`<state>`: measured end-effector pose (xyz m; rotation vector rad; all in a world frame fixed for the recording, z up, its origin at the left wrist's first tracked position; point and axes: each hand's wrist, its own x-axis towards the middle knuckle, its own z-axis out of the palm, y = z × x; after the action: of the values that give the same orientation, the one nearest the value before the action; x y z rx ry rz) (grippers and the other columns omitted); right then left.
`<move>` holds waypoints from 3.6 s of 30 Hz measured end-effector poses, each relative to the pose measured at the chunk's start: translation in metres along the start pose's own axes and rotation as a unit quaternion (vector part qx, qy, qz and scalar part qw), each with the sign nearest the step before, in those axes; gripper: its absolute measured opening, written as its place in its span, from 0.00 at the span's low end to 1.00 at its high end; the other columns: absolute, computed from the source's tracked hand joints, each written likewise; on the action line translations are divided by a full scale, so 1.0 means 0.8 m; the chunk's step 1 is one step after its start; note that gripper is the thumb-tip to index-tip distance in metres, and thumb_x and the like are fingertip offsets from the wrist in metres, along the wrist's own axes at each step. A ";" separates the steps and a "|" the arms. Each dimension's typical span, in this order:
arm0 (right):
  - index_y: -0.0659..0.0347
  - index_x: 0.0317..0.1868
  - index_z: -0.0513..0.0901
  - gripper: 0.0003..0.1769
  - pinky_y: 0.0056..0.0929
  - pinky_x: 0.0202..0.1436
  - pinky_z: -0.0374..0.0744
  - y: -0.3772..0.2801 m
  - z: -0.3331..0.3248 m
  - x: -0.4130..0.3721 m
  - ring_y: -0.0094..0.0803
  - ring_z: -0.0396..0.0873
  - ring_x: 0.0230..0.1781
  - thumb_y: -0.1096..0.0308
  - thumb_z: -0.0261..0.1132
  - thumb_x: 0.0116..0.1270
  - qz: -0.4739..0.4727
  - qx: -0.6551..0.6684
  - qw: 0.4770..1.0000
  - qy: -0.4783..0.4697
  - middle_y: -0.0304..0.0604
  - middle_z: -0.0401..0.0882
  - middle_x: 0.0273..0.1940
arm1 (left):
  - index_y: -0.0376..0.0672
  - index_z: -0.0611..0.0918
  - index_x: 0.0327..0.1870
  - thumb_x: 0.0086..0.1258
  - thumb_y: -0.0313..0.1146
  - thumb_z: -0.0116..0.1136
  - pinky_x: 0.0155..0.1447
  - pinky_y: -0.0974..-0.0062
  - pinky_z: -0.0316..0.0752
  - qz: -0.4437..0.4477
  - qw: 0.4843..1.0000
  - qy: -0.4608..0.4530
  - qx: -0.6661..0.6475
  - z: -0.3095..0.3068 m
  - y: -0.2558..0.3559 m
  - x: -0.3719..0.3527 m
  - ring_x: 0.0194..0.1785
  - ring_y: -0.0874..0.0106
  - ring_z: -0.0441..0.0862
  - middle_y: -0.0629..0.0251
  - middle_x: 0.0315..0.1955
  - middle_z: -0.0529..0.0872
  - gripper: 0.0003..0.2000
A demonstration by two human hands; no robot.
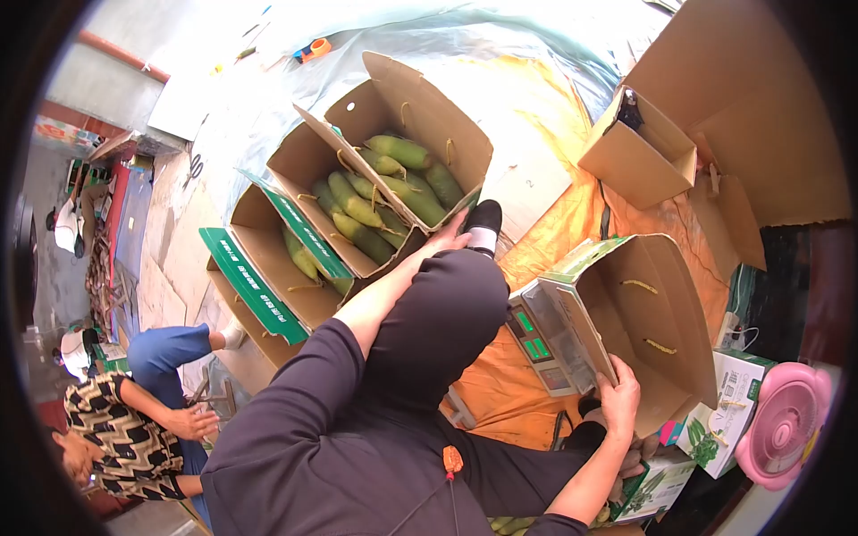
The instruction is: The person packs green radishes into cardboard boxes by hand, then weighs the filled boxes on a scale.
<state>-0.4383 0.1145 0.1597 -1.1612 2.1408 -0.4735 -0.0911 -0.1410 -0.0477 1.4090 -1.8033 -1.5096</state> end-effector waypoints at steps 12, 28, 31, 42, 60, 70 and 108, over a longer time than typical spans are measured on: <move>0.61 0.53 0.79 0.25 0.39 0.56 0.73 -0.002 -0.014 -0.011 0.48 0.75 0.52 0.71 0.66 0.51 -0.044 -0.101 0.992 0.056 0.51 0.79 0.46 | 0.48 0.54 0.74 0.70 0.40 0.54 0.65 0.63 0.66 -0.076 0.996 0.054 -0.002 -0.032 0.023 -0.028 0.64 0.52 0.71 0.41 0.61 0.73 0.34; 0.58 0.51 0.80 0.24 0.41 0.55 0.75 0.031 -0.021 -0.025 0.44 0.75 0.50 0.71 0.71 0.49 -0.050 -0.122 0.984 0.119 0.45 0.79 0.44 | 0.36 0.73 0.62 0.76 0.36 0.49 0.64 0.72 0.70 -0.135 0.940 -0.126 -0.286 -0.013 0.185 -0.117 0.60 0.70 0.76 0.58 0.59 0.77 0.19; 0.57 0.50 0.81 0.24 0.41 0.54 0.76 0.046 -0.019 -0.033 0.43 0.75 0.51 0.70 0.71 0.49 -0.040 -0.131 0.983 0.119 0.44 0.80 0.44 | 0.34 0.74 0.61 0.75 0.32 0.50 0.68 0.72 0.66 -0.013 0.979 -0.135 -0.150 -0.011 0.254 -0.125 0.61 0.70 0.75 0.57 0.58 0.79 0.17; 0.54 0.28 0.86 0.08 0.44 0.37 0.81 0.072 -0.014 -0.029 0.48 0.83 0.37 0.71 0.59 0.53 0.004 -0.195 0.972 0.129 0.49 0.84 0.32 | 0.45 0.74 0.62 0.54 0.26 0.67 0.72 0.59 0.57 0.360 0.783 -0.248 0.442 0.157 0.414 -0.125 0.68 0.57 0.66 0.58 0.61 0.75 0.30; 0.53 0.35 0.84 0.09 0.38 0.39 0.79 0.019 -0.072 -0.084 0.40 0.85 0.37 0.59 0.68 0.58 -0.060 -0.034 0.971 0.227 0.43 0.84 0.30 | 0.40 0.81 0.52 0.55 0.25 0.60 0.53 0.61 0.74 0.316 0.708 -0.365 0.516 0.221 0.363 -0.105 0.48 0.52 0.80 0.50 0.42 0.82 0.20; 0.58 0.48 0.83 0.14 0.26 0.40 0.80 0.153 -0.154 -0.176 0.29 0.85 0.34 0.66 0.66 0.62 -0.062 0.210 0.871 0.440 0.43 0.87 0.35 | 0.40 0.83 0.44 0.59 0.28 0.57 0.50 0.64 0.75 0.302 0.768 -0.298 0.480 0.243 0.340 -0.123 0.44 0.54 0.82 0.54 0.37 0.85 0.12; 0.55 0.57 0.72 0.32 0.53 0.51 0.73 0.544 0.168 -0.161 0.40 0.72 0.57 0.63 0.75 0.54 0.457 0.702 0.344 0.424 0.45 0.75 0.53 | 0.41 0.84 0.40 0.56 0.24 0.58 0.50 0.64 0.74 0.288 0.766 -0.272 0.506 0.261 0.363 -0.136 0.44 0.59 0.80 0.59 0.36 0.84 0.11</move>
<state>-0.5578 0.4576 -0.1435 1.5013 1.4114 -1.9282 -0.3399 0.0304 0.1733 0.5248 -3.2971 -0.5687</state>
